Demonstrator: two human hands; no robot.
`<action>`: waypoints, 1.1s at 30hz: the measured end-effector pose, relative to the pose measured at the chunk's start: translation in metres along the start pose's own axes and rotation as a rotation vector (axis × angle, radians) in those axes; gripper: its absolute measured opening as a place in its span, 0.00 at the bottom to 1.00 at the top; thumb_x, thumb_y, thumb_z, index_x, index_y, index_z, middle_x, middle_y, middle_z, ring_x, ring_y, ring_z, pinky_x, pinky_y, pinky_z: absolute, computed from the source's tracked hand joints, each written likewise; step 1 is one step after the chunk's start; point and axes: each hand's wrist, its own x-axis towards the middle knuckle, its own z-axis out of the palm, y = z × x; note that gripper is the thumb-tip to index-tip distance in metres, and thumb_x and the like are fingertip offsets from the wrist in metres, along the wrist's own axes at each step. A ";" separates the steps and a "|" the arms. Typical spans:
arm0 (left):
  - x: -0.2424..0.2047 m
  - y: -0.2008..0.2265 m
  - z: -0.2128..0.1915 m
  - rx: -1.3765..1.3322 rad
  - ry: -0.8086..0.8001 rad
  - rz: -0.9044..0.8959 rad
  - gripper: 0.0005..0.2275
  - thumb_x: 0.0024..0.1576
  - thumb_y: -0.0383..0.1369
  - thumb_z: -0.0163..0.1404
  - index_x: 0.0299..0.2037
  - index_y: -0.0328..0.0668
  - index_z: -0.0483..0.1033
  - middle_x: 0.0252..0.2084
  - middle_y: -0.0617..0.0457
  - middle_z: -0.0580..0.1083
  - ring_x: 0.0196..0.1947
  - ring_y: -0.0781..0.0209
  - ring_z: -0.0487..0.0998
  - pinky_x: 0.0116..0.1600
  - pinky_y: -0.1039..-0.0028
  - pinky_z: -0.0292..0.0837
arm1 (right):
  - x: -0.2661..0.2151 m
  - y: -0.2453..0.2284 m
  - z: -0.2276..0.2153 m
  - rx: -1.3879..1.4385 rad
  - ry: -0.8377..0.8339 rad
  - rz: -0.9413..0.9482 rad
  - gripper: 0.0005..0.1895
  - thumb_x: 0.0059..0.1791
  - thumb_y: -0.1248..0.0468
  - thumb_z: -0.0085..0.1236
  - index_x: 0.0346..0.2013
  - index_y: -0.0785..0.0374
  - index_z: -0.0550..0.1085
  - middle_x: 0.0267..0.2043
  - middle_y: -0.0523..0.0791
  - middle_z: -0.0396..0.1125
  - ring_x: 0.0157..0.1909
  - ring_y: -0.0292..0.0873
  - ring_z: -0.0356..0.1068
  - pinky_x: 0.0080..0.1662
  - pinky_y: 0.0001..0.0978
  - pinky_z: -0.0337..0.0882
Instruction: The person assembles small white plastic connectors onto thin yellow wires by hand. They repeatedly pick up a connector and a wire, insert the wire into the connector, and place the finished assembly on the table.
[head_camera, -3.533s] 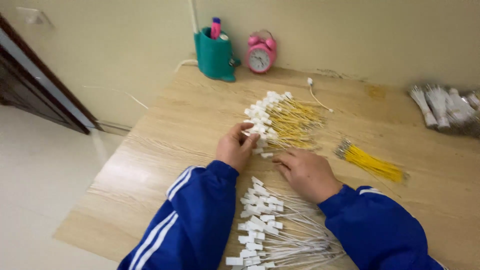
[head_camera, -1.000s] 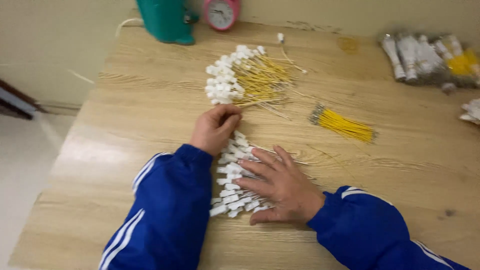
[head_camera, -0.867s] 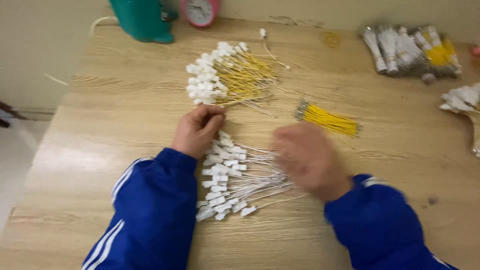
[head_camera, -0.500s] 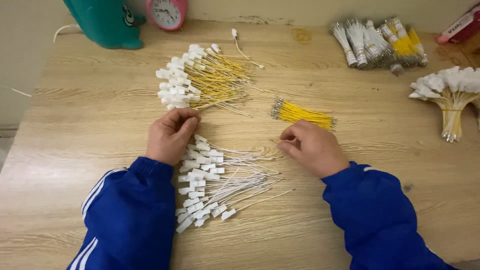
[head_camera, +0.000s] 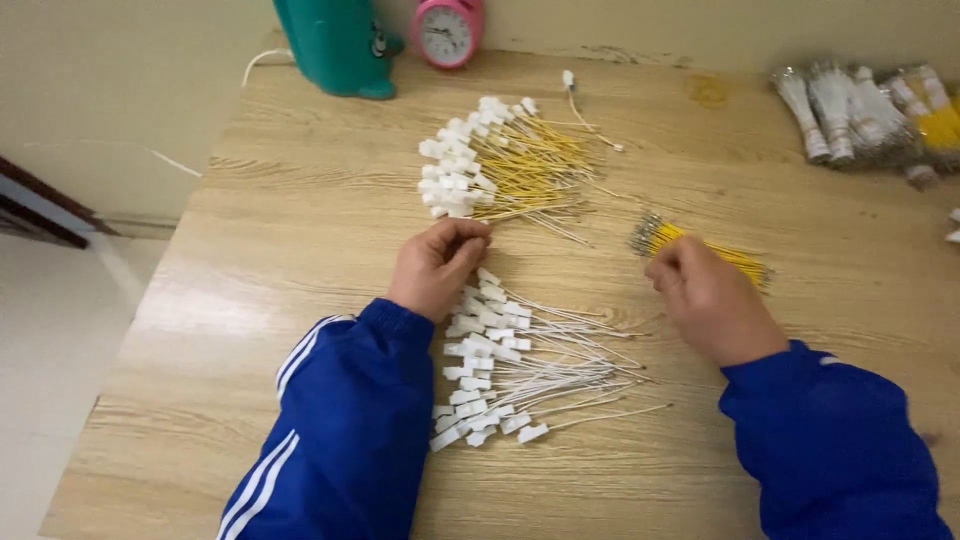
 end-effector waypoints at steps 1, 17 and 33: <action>0.001 0.002 0.000 0.003 0.008 -0.001 0.08 0.57 0.24 0.49 0.43 0.41 0.79 0.32 0.50 0.77 0.31 0.66 0.76 0.40 0.75 0.76 | 0.002 -0.012 -0.004 0.001 -0.004 -0.007 0.09 0.53 0.58 0.46 0.39 0.60 0.70 0.33 0.51 0.70 0.43 0.57 0.71 0.46 0.49 0.70; 0.000 0.028 -0.009 0.263 -0.164 0.070 0.13 0.57 0.22 0.44 0.46 0.45 0.78 0.43 0.50 0.78 0.45 0.55 0.78 0.50 0.67 0.76 | 0.042 -0.113 0.056 0.311 -0.076 -0.348 0.07 0.47 0.65 0.56 0.39 0.62 0.75 0.34 0.49 0.73 0.42 0.52 0.74 0.45 0.43 0.73; 0.003 0.042 -0.002 0.819 -0.408 0.270 0.10 0.55 0.26 0.53 0.45 0.46 0.81 0.49 0.51 0.75 0.56 0.46 0.72 0.57 0.64 0.72 | 0.045 -0.099 0.029 0.256 -0.101 -0.117 0.08 0.51 0.60 0.50 0.40 0.55 0.76 0.34 0.44 0.73 0.42 0.47 0.75 0.45 0.39 0.73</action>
